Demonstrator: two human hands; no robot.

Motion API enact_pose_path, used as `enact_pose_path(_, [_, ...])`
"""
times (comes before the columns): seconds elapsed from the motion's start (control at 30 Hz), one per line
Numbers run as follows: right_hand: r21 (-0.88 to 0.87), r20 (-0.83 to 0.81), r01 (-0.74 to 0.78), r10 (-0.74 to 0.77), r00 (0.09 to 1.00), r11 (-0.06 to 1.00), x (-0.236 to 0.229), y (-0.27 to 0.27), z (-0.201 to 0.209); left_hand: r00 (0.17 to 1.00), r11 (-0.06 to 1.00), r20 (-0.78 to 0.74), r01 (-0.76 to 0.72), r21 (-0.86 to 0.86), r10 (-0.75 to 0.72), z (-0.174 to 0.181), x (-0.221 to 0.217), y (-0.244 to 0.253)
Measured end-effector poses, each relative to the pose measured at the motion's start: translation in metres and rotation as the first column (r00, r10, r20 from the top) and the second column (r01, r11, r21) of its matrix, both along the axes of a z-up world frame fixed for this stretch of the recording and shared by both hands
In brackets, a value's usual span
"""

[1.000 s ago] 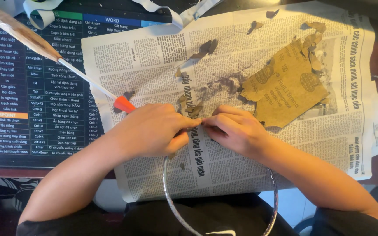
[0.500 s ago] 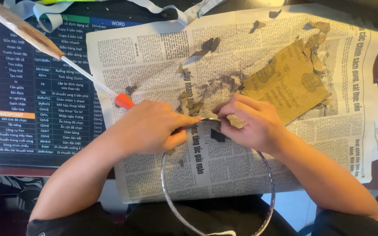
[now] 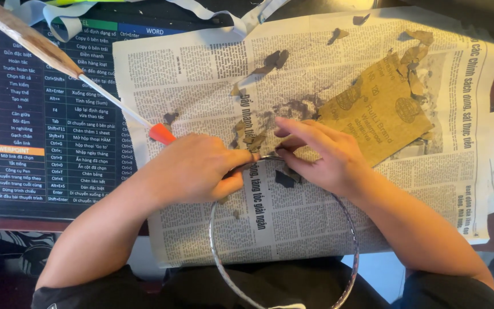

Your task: Sanding the frame of a badminton racket using sandpaper.

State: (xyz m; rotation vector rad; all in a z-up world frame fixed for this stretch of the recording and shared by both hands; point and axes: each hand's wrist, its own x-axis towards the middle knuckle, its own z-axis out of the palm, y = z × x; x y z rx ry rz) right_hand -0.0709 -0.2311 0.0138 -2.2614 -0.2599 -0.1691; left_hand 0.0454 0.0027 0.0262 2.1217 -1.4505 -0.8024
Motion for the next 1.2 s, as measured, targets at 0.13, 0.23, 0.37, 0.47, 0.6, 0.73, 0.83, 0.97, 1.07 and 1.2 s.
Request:
enact_pose_path(0.13, [-0.012, -0.003, -0.009, 0.009, 1.0, 1.0, -0.003, -0.003, -0.005, 1.0, 0.999, 0.027, -0.005, -0.046, 0.006, -0.004, -0.003, 0.003])
enact_pose_path(0.23, [-0.039, 0.1, -0.044, 0.047, 0.994, 0.998, 0.0, 0.002, -0.008, 0.999, 0.995, 0.029, -0.036, -0.093, 0.039, -0.005, -0.003, 0.004])
enact_pose_path(0.37, [-0.051, 0.131, -0.101, 0.107, 0.986, 0.994, 0.0, 0.006, -0.009, 0.999, 0.998, 0.019, -0.041, -0.041, 0.042, 0.001, -0.004, 0.001])
enact_pose_path(0.47, [-0.033, 0.158, -0.117, 0.121, 0.98, 0.993, 0.003, 0.009, -0.014, 0.999, 0.999, -0.003, -0.032, -0.034, 0.032, -0.001, -0.001, 0.002])
enact_pose_path(0.6, [-0.011, 0.172, -0.17, 0.17, 0.97, 0.985, 0.001, 0.011, -0.015, 0.999, 0.996, -0.005, -0.033, -0.077, 0.033, -0.007, -0.003, 0.004])
enact_pose_path(0.73, [-0.095, 0.184, -0.223, 0.238, 0.954, 0.97, 0.0, 0.006, -0.018, 0.999, 0.997, 0.005, -0.037, -0.061, 0.037, -0.007, -0.002, 0.004])
enact_pose_path(0.83, [-0.135, 0.129, -0.306, 0.323, 0.938, 0.942, 0.0, 0.0, -0.017, 0.999, 0.998, 0.035, -0.029, -0.052, 0.031, -0.007, -0.002, 0.003])
enact_pose_path(0.97, [-0.135, 0.159, -0.301, 0.321, 0.934, 0.944, 0.0, 0.002, -0.021, 0.999, 0.999, -0.011, -0.04, -0.017, 0.04, -0.003, -0.002, 0.002])
enact_pose_path(1.07, [-0.131, 0.19, -0.316, 0.337, 0.922, 0.94, 0.004, 0.005, -0.015, 0.998, 0.999, -0.028, -0.05, -0.021, 0.049, -0.001, -0.002, 0.002])
enact_pose_path(1.2, [-0.137, 0.132, -0.333, 0.35, 0.927, 0.933, -0.001, -0.002, -0.015, 0.999, 0.996, 0.001, -0.048, -0.073, 0.048, -0.008, -0.004, 0.004])
